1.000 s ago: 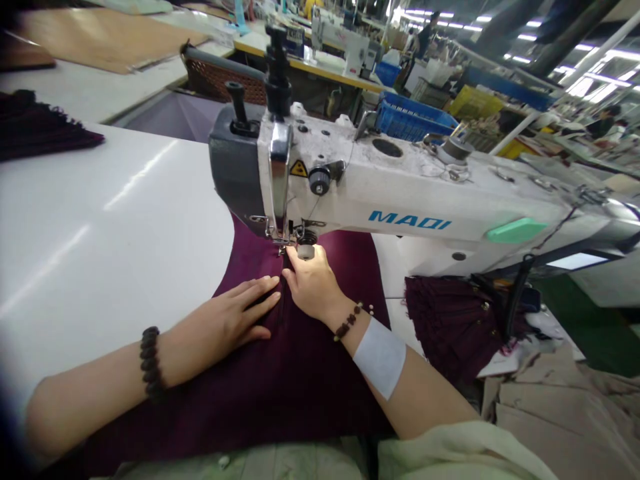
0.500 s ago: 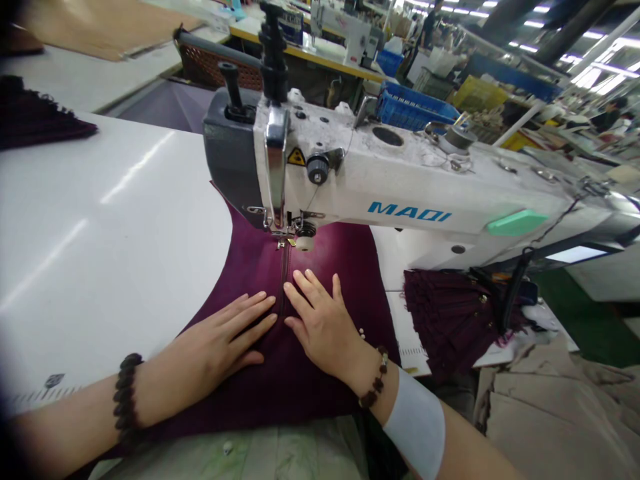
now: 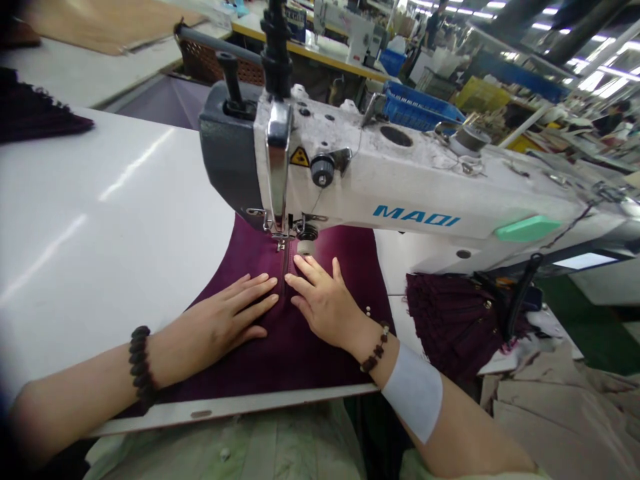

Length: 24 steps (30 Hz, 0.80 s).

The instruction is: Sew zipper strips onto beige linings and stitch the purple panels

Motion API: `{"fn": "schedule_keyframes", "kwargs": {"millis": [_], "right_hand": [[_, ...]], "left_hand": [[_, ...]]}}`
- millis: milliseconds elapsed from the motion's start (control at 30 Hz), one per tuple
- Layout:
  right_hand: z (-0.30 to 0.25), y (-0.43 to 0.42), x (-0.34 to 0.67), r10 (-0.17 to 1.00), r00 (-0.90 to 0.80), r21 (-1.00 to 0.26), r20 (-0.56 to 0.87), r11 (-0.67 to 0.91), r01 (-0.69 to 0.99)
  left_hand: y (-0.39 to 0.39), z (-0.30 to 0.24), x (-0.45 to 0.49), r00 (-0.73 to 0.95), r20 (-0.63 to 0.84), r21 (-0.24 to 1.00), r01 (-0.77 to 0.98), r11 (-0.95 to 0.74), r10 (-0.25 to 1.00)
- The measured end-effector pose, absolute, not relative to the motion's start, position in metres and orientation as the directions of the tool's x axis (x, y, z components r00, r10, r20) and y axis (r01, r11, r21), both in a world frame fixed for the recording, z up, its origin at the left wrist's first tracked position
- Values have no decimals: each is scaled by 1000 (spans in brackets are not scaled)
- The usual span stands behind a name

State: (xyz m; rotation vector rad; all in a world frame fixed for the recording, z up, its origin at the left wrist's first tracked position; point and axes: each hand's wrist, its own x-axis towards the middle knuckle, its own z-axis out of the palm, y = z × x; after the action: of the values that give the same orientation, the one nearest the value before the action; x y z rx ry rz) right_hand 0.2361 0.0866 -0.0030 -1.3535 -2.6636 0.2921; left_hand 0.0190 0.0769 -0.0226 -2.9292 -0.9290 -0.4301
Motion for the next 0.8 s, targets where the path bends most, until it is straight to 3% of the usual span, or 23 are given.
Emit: {"fn": "schedule_keyframes", "kwargs": {"millis": [467,800], "right_hand": [[-4,129,239,810,-585,-339,45,563,754],[-10,151,240,780,-624,-307,50,607,733]], "left_hand": [[118,-23,18,797,292,55,537,-841,528],[138,-22,15,815,277,117,497,-860,509]]}}
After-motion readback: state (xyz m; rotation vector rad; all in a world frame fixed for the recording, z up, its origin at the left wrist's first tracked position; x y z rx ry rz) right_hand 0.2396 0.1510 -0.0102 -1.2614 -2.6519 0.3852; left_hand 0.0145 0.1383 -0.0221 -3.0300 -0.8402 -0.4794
